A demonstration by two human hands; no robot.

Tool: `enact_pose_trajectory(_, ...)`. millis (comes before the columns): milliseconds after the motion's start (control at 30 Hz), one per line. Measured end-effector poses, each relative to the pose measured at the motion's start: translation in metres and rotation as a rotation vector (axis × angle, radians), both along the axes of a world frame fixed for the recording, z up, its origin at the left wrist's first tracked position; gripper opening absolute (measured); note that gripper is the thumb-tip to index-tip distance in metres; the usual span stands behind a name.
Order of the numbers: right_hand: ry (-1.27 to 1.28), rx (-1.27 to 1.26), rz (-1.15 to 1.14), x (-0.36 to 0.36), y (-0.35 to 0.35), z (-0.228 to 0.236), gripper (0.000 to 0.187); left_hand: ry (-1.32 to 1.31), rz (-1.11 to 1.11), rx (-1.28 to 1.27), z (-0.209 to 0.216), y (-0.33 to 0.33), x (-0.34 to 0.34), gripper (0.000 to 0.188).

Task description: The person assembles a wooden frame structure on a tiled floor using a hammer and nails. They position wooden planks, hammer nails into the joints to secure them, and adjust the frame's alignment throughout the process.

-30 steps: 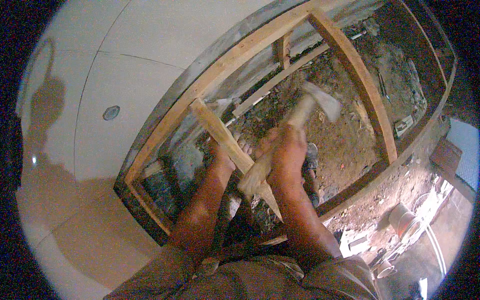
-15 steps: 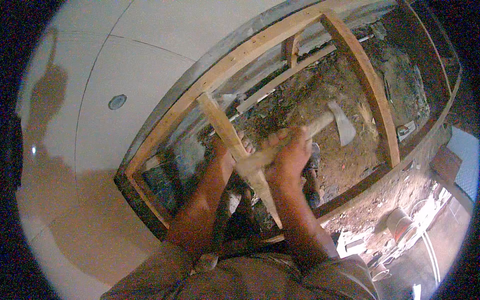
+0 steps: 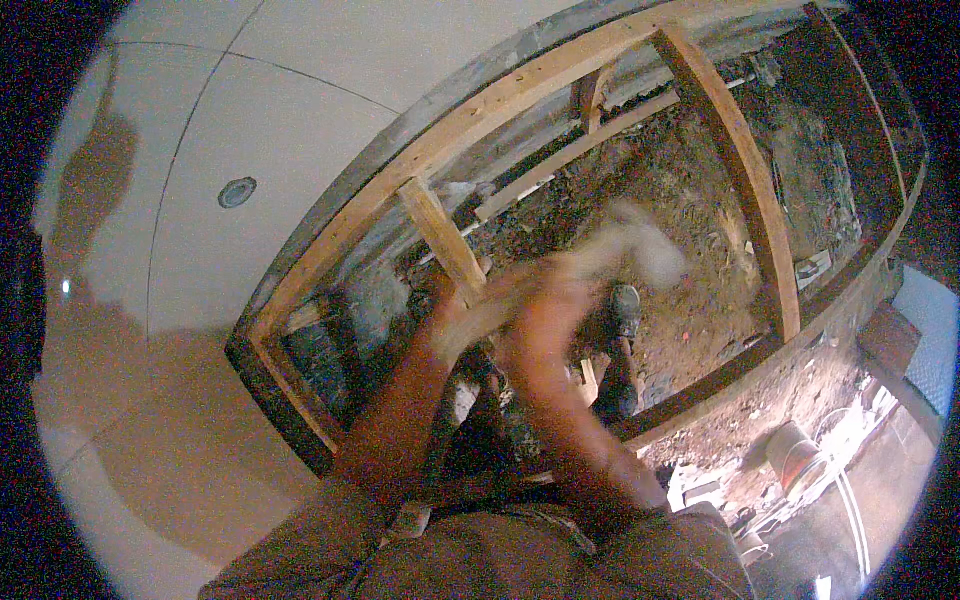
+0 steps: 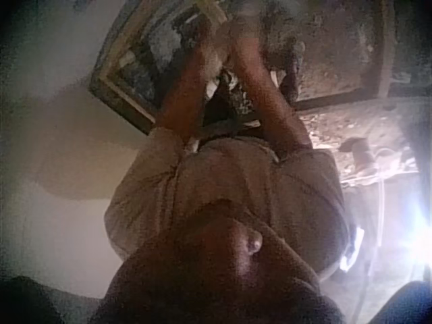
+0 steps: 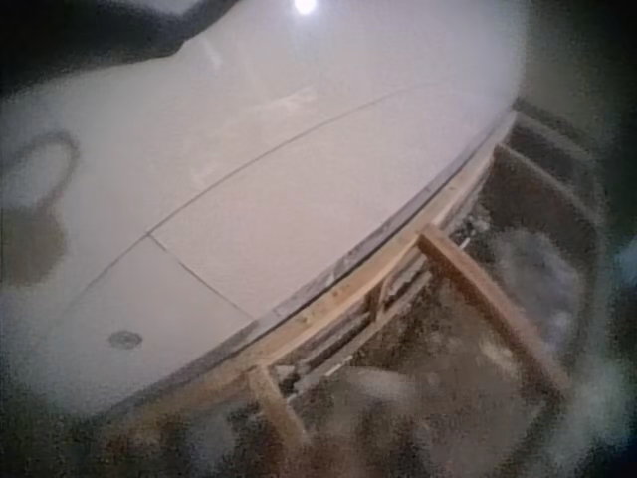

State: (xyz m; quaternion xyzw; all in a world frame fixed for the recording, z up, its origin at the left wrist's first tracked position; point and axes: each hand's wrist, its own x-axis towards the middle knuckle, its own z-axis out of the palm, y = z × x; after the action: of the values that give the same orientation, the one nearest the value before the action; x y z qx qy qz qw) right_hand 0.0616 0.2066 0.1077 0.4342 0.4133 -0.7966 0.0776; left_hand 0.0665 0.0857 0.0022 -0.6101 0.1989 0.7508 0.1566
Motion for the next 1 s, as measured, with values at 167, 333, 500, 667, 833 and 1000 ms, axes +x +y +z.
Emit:
enact_pose_trajectory(167, 0.009, -0.207, 0.745, -0.012, 0.011, 0.0, 0.024, 0.063, -0.037, 0.098, -0.008, -0.005, 0.003, 0.051)
enact_pose_trajectory(333, -0.001, -0.234, -0.056, -0.022, 0.05, 0.002, 0.023, 0.323, -0.039, 0.157, -0.009, -0.002, 0.013, 0.061)
enact_pose_trajectory(500, 0.045, -0.045, 0.414, 0.003, -0.004, -0.025, 0.021, 0.183, 0.016, 0.085, 0.003, 0.005, -0.009, 0.067)
enact_pose_trajectory(667, 0.115, -0.2, 0.843, -0.007, 0.032, -0.017, 0.022, 0.263, 0.01, 0.034, 0.003, 0.007, -0.004, 0.068)
enact_pose_trajectory(833, 0.119, 0.216, 0.772, 0.004, 0.099, -0.038, 0.023, 0.474, -0.006, -0.038, -0.007, 0.016, 0.013, 0.075)
enact_pose_trajectory(1000, -0.042, 0.278, 0.856, 0.009, 0.111, 0.003, 0.023, 0.37, 0.002, -0.324, 0.013, 0.027, 0.017, 0.068)
